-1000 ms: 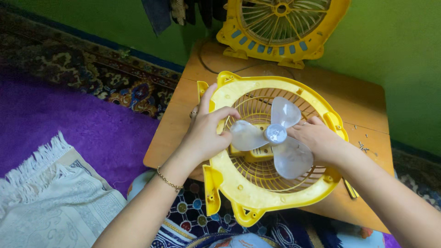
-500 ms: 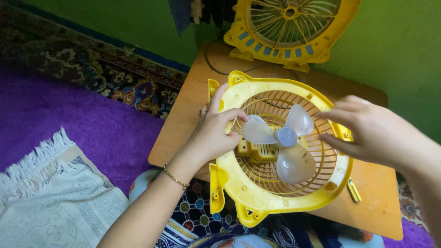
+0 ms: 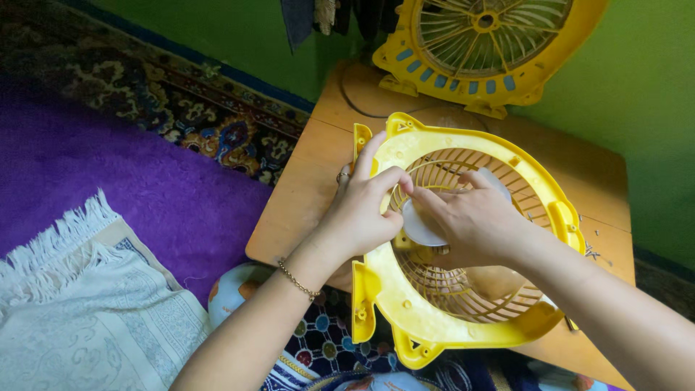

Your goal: The person assembles a yellow electric fan by inserting the fan blade into the motor housing and securing it with a screwdriver. They then attach the front grill and fasten it with multiple screws.

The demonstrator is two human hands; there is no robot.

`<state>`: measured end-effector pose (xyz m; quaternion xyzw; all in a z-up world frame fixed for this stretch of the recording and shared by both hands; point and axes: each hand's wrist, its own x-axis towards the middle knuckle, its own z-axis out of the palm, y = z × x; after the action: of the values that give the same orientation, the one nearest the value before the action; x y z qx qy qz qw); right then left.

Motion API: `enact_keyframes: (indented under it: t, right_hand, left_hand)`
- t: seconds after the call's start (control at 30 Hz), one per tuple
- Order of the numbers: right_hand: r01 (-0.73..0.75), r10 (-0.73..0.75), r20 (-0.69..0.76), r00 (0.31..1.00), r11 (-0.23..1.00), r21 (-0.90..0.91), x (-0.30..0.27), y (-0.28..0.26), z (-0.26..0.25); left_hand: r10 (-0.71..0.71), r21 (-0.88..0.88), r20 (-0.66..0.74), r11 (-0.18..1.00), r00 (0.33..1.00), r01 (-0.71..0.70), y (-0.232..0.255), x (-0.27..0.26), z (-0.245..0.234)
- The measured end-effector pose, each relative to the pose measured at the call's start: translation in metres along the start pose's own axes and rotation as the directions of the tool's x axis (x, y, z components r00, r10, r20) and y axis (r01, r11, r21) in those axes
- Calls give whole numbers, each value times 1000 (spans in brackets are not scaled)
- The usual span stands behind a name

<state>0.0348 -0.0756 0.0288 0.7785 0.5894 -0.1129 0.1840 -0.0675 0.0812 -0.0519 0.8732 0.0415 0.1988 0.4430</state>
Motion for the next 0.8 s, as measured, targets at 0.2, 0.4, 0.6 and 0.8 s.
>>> enact_keyframes:
  t: [0.2,0.4,0.6,0.8]
  right_hand:
    - [-82,80,239,968,997,-4,12,2,9]
    - [84,-68,-118,991,987,136,13,5,25]
    - [-65,52,96,994,989,136,4,8,30]
    - [-49,52,-8,999,980,190,-3,7,23]
  left_hand:
    - [39,-17,-57,999,998,-40,-1,0,4]
    - [4,-58,-16,998,1000,-5,-2,-2,3]
    - [72,-62,-51,995,996,-75,-8,0,5]
    - [29,6,-27,1000,999,-29,-10,1,9]
